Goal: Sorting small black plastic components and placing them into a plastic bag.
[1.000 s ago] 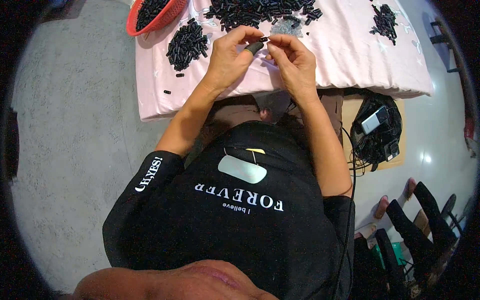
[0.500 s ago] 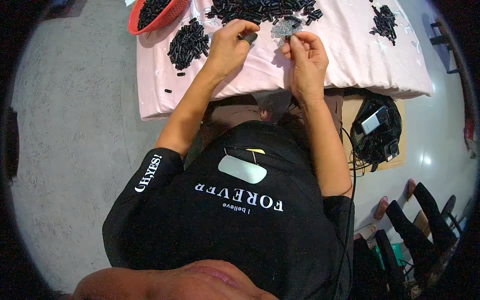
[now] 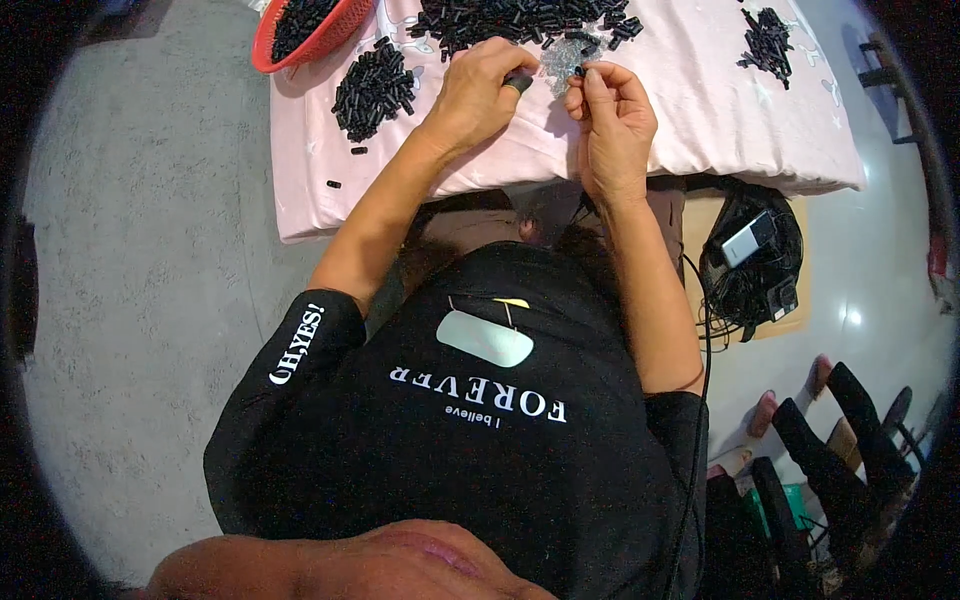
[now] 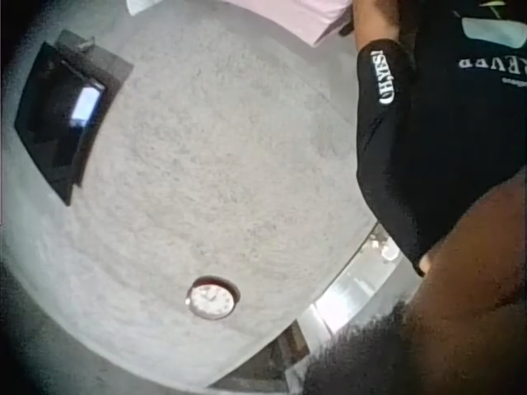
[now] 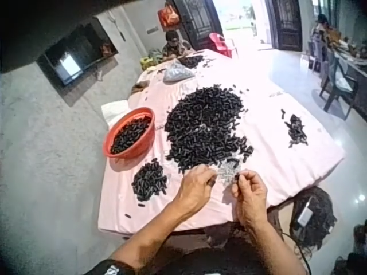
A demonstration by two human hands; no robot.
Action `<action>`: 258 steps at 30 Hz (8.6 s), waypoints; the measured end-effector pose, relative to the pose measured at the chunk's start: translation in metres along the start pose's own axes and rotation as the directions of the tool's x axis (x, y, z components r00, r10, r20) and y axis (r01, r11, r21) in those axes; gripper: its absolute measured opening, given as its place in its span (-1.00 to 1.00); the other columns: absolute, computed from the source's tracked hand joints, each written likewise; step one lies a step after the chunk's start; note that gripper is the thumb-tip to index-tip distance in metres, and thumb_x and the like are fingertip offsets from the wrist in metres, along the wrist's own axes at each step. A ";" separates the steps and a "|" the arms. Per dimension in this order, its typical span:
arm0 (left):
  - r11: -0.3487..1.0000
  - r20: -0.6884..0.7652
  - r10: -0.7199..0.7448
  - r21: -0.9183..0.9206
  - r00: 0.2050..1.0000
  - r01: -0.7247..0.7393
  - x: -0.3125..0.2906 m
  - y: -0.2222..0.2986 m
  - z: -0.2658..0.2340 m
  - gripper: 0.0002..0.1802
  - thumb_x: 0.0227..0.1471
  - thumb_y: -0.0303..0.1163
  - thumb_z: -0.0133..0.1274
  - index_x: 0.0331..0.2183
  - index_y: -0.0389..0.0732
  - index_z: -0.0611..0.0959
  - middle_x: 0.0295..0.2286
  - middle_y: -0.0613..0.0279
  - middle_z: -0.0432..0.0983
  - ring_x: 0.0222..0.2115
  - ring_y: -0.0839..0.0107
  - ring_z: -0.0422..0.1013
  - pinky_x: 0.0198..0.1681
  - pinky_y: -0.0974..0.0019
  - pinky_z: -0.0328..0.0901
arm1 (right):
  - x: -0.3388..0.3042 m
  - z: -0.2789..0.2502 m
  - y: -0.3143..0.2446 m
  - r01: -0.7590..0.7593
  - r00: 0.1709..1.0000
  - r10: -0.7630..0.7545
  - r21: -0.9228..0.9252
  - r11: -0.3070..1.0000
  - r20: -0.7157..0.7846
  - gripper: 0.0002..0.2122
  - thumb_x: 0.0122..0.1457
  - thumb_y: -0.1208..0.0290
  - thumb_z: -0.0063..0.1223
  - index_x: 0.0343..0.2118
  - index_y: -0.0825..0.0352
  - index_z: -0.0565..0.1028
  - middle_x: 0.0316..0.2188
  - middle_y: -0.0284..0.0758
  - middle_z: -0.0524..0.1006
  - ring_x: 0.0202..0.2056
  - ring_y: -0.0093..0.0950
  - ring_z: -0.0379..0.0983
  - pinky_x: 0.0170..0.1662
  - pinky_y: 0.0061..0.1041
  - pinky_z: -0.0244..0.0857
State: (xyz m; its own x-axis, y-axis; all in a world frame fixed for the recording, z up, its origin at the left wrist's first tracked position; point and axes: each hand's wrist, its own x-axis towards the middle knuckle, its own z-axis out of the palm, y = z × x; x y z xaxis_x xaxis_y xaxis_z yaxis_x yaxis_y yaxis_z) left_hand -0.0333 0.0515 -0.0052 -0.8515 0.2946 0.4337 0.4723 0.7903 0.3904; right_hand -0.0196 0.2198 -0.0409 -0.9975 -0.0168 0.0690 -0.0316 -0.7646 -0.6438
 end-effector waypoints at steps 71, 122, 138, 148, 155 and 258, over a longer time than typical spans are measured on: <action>0.949 0.003 -0.306 0.079 0.952 0.305 -0.018 -0.023 -0.025 -0.79 -0.14 -0.57 0.01 -0.35 -0.29 0.63 -0.45 0.00 0.53 -0.42 0.13 0.50 -0.28 0.21 0.37 | -0.005 0.006 0.000 -0.025 0.991 0.075 -0.384 0.923 0.114 -0.86 0.29 0.50 -0.03 -0.17 0.42 0.50 -0.41 -0.38 0.54 -0.44 -0.70 0.41 -0.38 -0.73 0.27; 0.885 0.080 -0.189 -0.417 0.979 0.205 -0.012 0.035 -0.030 -0.85 -0.11 -0.65 0.12 -0.39 -0.31 0.66 -0.44 0.27 0.61 -0.41 0.53 0.50 -0.33 0.46 0.37 | -0.003 0.001 -0.005 -0.096 0.976 0.144 -0.275 0.957 0.162 -0.86 0.27 0.55 -0.03 -0.17 0.44 0.52 -0.44 -0.38 0.53 -0.46 -0.70 0.39 -0.39 -0.75 0.27; 0.922 0.043 -0.042 -0.383 0.998 0.055 -0.005 0.035 -0.033 -0.74 -0.17 -0.64 0.17 -0.31 -0.27 0.64 -0.46 0.19 0.56 -0.44 0.38 0.51 -0.32 0.40 0.40 | -0.002 0.000 -0.008 -0.169 0.957 0.227 -0.293 0.941 0.179 -0.85 0.27 0.53 0.00 -0.13 0.39 0.47 -0.45 -0.45 0.48 -0.46 -0.73 0.36 -0.38 -0.78 0.25; 0.937 0.140 0.119 -0.344 0.983 -0.064 0.004 0.031 -0.037 -0.57 -0.23 -0.73 0.05 -0.19 -0.29 0.60 -0.37 0.12 0.49 -0.35 0.31 0.49 -0.23 0.34 0.41 | -0.004 0.003 -0.011 -0.155 0.958 0.194 -0.186 0.970 0.210 -0.79 0.24 0.54 0.02 -0.07 0.38 0.36 -0.40 -0.43 0.49 -0.46 -0.74 0.35 -0.41 -0.79 0.23; 0.928 0.113 0.199 -0.341 0.974 -0.150 0.005 0.027 -0.035 -0.57 -0.24 -0.72 0.02 -0.20 -0.29 0.57 -0.37 0.08 0.48 -0.35 0.25 0.49 -0.23 0.30 0.41 | -0.001 0.000 -0.010 -0.147 0.961 0.182 -0.173 0.974 0.208 -0.74 0.21 0.56 0.08 -0.06 0.37 0.36 -0.40 -0.42 0.50 -0.47 -0.74 0.36 -0.40 -0.79 0.26; 0.997 -0.058 0.071 0.007 0.996 -0.071 0.003 0.000 0.008 -0.73 -0.19 -0.65 0.01 -0.35 -0.19 0.65 -0.43 0.12 0.48 -0.33 0.07 0.43 -0.25 0.11 0.31 | 0.000 -0.005 0.003 0.026 1.000 -0.024 0.075 0.997 -0.020 -0.90 0.30 0.53 -0.06 -0.17 0.40 0.39 -0.34 -0.24 0.54 -0.40 -0.58 0.46 -0.27 -0.64 0.42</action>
State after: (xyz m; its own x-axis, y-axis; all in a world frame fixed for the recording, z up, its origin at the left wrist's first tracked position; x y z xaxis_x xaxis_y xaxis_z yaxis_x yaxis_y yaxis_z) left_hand -0.0378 0.0570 -0.0101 -0.8010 0.3188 0.5067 0.5300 0.7713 0.3525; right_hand -0.0205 0.2206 -0.0462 -0.9975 0.0144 0.0698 -0.0525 -0.8109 -0.5828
